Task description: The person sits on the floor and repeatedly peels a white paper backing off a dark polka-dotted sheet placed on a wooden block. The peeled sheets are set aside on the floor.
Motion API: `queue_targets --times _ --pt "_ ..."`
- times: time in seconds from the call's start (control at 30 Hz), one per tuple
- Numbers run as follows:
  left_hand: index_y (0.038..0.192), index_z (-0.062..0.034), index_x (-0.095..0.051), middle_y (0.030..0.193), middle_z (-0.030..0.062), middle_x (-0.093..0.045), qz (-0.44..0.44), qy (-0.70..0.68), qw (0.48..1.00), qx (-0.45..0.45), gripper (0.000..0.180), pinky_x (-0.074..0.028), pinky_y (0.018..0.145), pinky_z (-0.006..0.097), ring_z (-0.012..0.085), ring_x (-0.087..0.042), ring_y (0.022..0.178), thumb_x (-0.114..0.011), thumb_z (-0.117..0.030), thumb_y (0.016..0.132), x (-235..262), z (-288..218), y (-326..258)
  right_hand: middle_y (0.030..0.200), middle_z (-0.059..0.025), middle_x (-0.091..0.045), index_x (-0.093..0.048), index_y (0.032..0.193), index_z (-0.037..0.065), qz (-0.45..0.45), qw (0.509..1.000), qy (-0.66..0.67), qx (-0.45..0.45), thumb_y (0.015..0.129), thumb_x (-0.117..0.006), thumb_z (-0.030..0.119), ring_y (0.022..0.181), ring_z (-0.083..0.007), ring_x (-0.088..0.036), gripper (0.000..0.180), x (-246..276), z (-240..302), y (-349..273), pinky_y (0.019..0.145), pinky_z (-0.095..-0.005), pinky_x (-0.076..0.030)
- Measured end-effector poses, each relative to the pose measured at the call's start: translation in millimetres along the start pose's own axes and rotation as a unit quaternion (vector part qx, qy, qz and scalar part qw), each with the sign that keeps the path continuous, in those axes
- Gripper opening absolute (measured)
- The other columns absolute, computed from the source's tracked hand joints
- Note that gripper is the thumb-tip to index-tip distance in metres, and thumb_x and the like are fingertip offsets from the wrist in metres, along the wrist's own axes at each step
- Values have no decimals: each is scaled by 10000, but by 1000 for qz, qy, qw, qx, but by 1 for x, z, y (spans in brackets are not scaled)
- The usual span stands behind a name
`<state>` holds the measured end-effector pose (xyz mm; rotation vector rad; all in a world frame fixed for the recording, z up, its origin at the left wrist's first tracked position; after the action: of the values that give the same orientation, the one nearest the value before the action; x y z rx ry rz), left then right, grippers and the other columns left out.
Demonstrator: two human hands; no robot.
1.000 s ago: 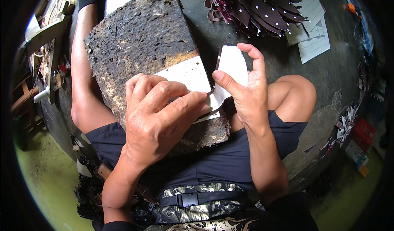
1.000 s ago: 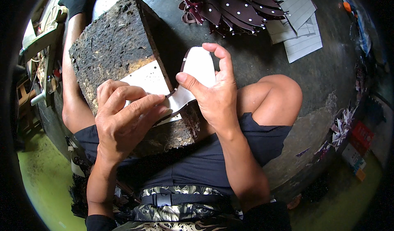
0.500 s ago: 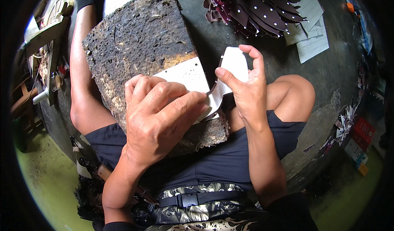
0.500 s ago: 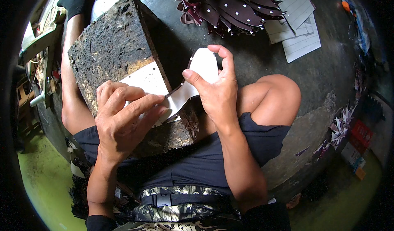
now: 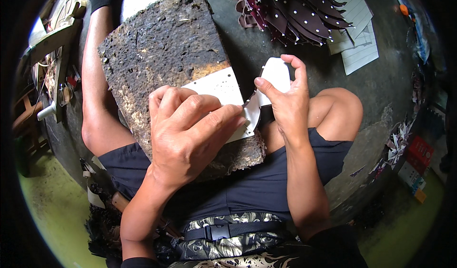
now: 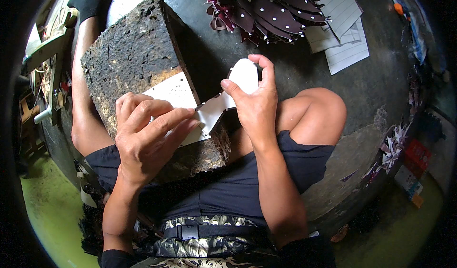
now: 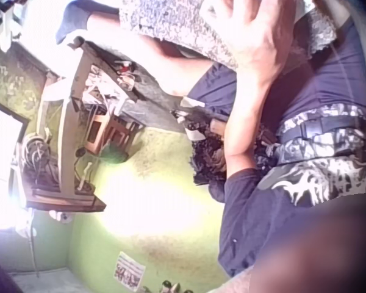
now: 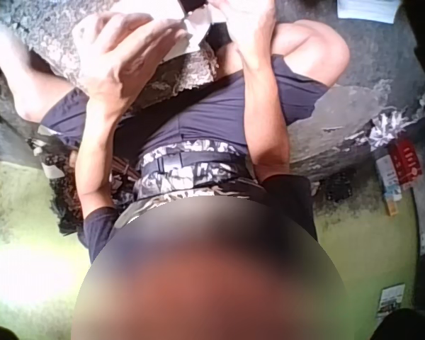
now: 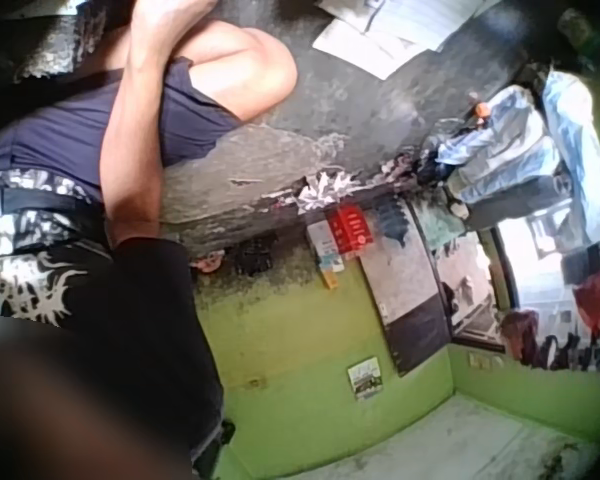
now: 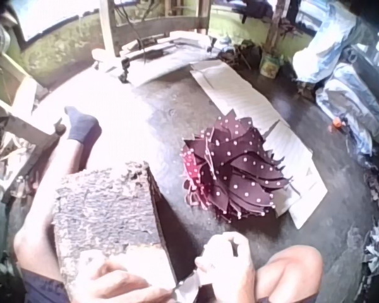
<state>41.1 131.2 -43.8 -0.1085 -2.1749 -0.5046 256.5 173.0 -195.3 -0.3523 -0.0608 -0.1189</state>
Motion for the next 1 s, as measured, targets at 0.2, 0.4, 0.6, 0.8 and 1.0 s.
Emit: queue_targets --times 0.2,0.4,0.6,0.8,1.0 --pt "1085 -182 -868 1032 -34 -737 -7 0 1000 -8 303 -457 911 433 210 -666 939 -995 -189 810 0 2 -3 1130 -78 -769 -563 1490 79 -10 999 17 -31 910 -929 -55 989 -138 -746 699 3 4 0 882 -306 -636" --pt "1128 -127 -830 1100 37 -761 31 -49 992 113 322 -491 991 438 273 -701 1053 -961 -108 835 33 12 -5 1196 -74 -724 -526 1517 90 35 975 219 26 949 -899 -99 1029 -143 -745 706 -2 48 -12 914 -310 -668" --pt "1255 -154 -830 1150 31 -752 40 31 997 52 358 -492 1001 443 279 -690 1106 -922 -166 909 29 -5 -3 1270 -95 -720 -519 1537 79 62 989 120 60 964 -917 -38 1072 -155 -735 707 -14 68 -22 924 -325 -659" --pt "1135 -165 -854 1009 -13 -711 19 -4 999 37 250 -480 842 436 238 -645 933 -928 -182 897 11 4 -9 1594 -216 -602 -707 1353 74 -28 897 -310 313 1011 -898 254 1563 -460 -484 431 -4 118 -35 1278 -568 -414" --pt "1167 -171 -861 1011 -4 -707 11 -3 999 32 289 -486 814 425 238 -645 920 -937 -187 888 5 4 -12 1627 -279 -596 -727 1078 63 240 909 -243 238 1053 -869 391 1605 -500 -475 358 -42 96 -28 1303 -559 -390"
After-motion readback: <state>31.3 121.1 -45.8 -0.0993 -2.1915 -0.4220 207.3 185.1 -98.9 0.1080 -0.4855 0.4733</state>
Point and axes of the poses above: each hand's wrist, its own y-axis towards the middle knuckle, its own x-axis out of the back of the hand, z = x × y, the point moved 8 cm from there along y, towards the middle knuckle
